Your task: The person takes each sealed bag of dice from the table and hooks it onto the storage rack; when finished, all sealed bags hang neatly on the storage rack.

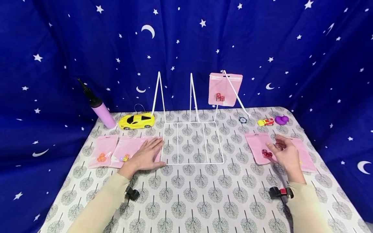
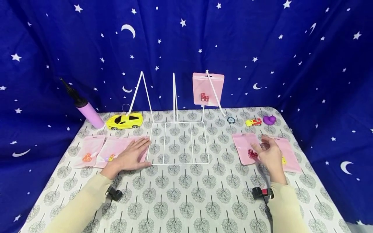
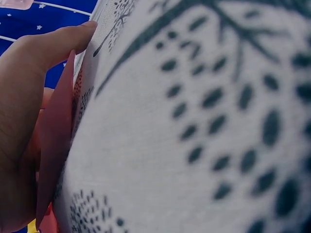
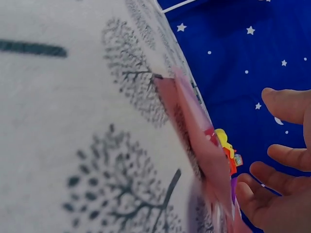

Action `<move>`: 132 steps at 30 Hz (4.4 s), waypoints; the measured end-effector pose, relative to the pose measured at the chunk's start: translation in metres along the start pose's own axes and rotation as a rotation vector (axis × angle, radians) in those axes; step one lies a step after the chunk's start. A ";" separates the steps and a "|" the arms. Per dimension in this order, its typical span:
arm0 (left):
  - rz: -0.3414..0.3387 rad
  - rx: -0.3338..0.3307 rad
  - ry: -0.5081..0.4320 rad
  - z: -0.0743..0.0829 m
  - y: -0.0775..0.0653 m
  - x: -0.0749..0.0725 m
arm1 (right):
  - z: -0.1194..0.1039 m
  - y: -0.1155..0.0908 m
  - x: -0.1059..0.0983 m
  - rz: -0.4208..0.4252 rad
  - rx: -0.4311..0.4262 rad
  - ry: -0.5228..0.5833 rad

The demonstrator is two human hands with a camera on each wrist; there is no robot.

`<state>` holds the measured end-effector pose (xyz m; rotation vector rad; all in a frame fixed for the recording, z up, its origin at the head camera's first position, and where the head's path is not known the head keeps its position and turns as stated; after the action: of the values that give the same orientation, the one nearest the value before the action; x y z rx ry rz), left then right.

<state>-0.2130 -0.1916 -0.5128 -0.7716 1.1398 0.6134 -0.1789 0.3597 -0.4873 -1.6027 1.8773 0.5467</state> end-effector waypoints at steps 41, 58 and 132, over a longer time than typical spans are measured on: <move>-0.018 -0.013 -0.010 -0.001 0.002 0.001 | 0.007 0.005 0.006 -0.217 0.153 -0.243; -0.021 -0.017 -0.013 -0.001 0.002 0.000 | 0.006 -0.001 0.007 -0.193 0.172 -0.107; 0.001 -0.003 -0.034 0.002 0.000 0.003 | -0.102 -0.074 -0.010 -0.084 -0.243 0.281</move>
<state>-0.2115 -0.1896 -0.5149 -0.7608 1.1080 0.6271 -0.1237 0.2862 -0.4010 -1.9961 1.9935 0.5537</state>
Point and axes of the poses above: each hand's wrist, its own y-axis towards the middle knuckle, its own x-axis out of the palm, z = x × y, the point moved 1 cm from there along y, towards the middle knuckle, and after that the axes turned 11 degrees about -z, right-handed, at the moved point
